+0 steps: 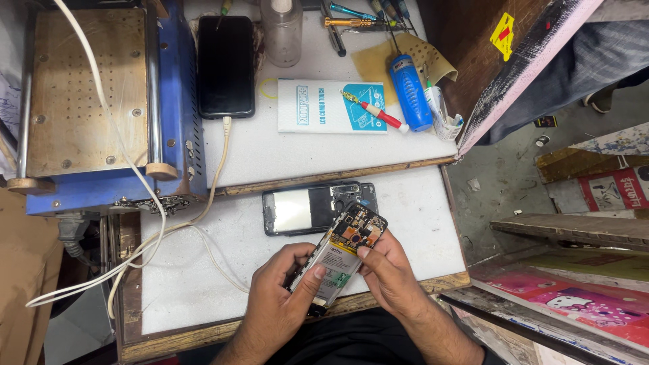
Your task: The person handles a disassembled smartphone, repeatedly picking up and setting down the screen assembly and the phone body with the battery exposed. They rotate the parts to view different sides and compare them, without using any tools or completing reassembly.
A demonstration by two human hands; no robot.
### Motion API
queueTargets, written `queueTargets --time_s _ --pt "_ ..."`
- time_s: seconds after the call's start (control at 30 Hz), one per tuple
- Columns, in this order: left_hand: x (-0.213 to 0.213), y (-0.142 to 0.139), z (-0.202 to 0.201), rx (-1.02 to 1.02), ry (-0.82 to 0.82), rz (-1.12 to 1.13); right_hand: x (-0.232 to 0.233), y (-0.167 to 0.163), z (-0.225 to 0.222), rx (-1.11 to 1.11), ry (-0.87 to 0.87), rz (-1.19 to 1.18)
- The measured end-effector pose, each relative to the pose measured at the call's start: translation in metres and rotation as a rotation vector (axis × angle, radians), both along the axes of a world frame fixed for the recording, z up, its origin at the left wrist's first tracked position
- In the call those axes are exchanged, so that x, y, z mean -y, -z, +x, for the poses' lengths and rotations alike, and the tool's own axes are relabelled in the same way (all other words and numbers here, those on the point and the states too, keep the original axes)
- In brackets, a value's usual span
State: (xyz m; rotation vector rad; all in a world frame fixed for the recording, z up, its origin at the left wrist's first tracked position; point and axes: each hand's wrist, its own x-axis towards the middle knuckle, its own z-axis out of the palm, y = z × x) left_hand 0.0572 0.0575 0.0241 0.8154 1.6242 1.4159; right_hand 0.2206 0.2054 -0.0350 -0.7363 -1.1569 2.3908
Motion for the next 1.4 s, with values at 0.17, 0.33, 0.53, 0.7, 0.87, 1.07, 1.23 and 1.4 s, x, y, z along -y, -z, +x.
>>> queueTargets --time_s 0.17,0.33,0.53,0.7,0.87,1.07,1.23,1.4 --pt "0.001 0.001 0.003 0.036 -0.005 0.020 0.002 -0.007 0.000 -0.003 0.023 -0.034" --pt "0.002 0.004 0.005 0.018 -0.020 0.049 0.002 -0.010 -0.003 0.000 0.013 0.004" --pt "0.004 0.007 0.005 0.038 -0.028 0.058 0.002 -0.004 -0.001 -0.031 0.005 -0.022" --pt "0.003 0.009 0.006 0.106 -0.034 0.078 0.002 0.003 0.005 -0.059 -0.013 -0.002" --pt "0.003 0.010 0.007 0.062 -0.048 0.096 0.005 0.006 0.007 -0.075 0.009 0.016" --pt "0.005 0.010 0.007 0.019 -0.064 0.048 0.005 0.008 0.005 -0.073 0.011 0.043" --pt "0.006 0.010 0.006 -0.050 -0.065 0.071 0.009 0.009 0.006 -0.047 0.041 0.017" --pt "0.006 0.010 0.006 -0.032 -0.070 0.083 0.007 0.012 0.004 -0.110 0.030 -0.043"
